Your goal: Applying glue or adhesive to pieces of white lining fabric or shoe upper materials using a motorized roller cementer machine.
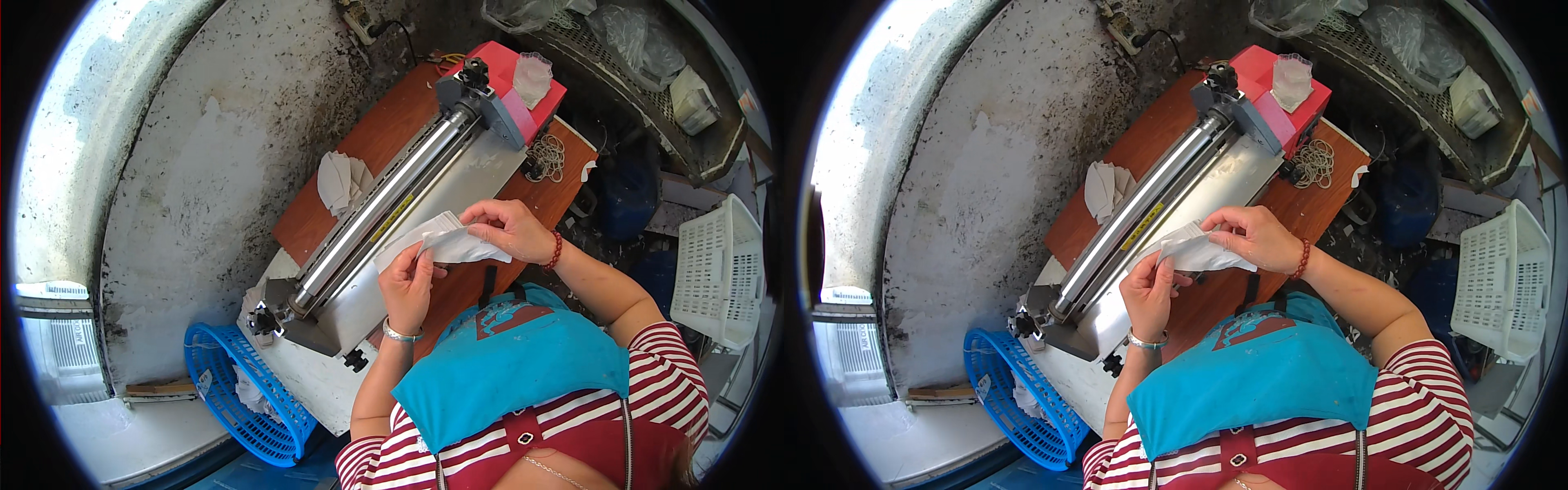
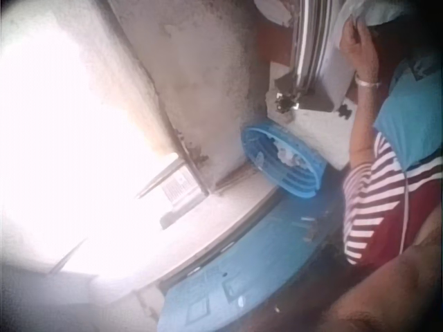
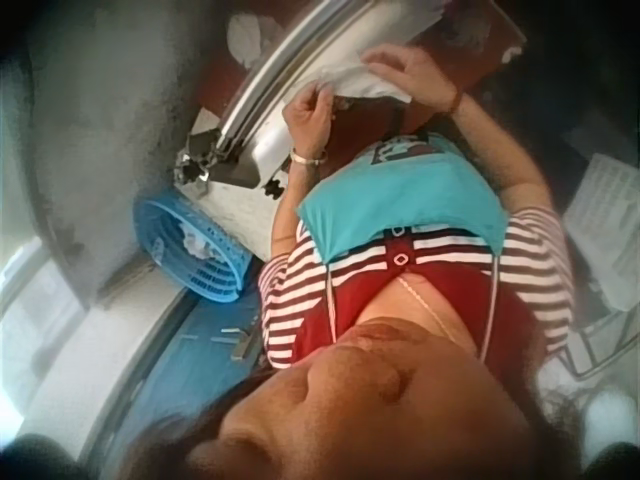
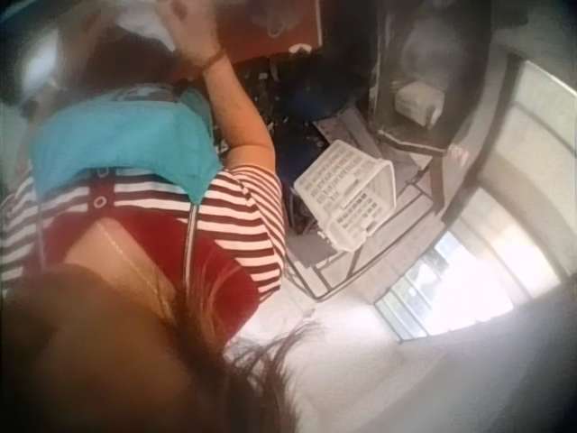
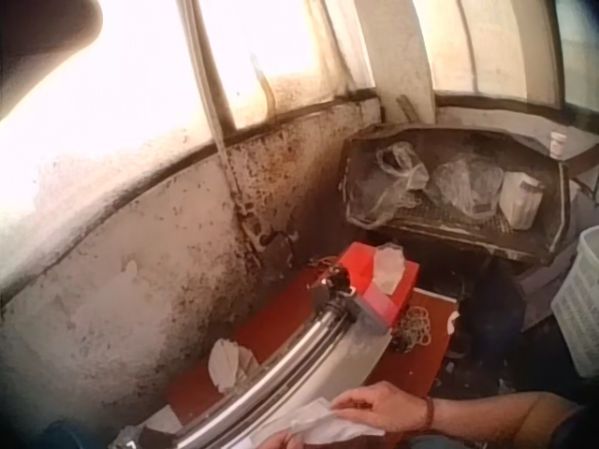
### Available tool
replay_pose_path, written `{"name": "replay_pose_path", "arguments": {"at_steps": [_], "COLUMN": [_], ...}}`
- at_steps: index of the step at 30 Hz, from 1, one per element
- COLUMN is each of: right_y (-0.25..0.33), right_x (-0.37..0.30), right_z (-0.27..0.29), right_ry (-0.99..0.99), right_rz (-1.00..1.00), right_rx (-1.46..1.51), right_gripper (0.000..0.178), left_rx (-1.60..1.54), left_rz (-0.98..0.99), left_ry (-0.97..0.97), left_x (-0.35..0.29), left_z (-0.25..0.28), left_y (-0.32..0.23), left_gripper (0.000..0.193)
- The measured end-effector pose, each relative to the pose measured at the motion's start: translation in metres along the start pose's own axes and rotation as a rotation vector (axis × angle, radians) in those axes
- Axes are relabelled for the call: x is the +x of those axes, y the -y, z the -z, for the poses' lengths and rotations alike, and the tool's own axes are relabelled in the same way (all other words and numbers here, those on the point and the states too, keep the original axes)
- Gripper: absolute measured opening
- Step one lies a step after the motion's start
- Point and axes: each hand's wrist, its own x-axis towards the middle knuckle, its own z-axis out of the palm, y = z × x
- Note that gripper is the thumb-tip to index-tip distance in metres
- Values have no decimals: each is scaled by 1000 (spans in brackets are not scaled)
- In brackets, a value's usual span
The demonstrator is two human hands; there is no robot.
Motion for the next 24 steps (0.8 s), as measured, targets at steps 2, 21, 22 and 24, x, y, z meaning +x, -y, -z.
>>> {"name": "replay_pose_path", "arguments": {"at_steps": [2, 21, 22, 24], "right_y": [7, -35, -36, -33], "right_x": [5, 69, 71, 73], "right_z": [5, 22, 22, 17], "right_ry": [20, -125, -138, -131], "right_rz": [32, 40, 33, 21], "right_rx": [-101, -537, -516, -508], "right_gripper": [19, 11, 11, 12], "left_rx": [-3, 978, 1034, 1099], "left_rz": [-34, -728, -684, -622], "left_ry": [21, -141, -133, -94], "left_x": [3, 100, 108, 125], "left_z": [1, 4, 3, 9], "left_y": [2, -11, -7, 9], "left_gripper": [22, 28, 29, 32]}}
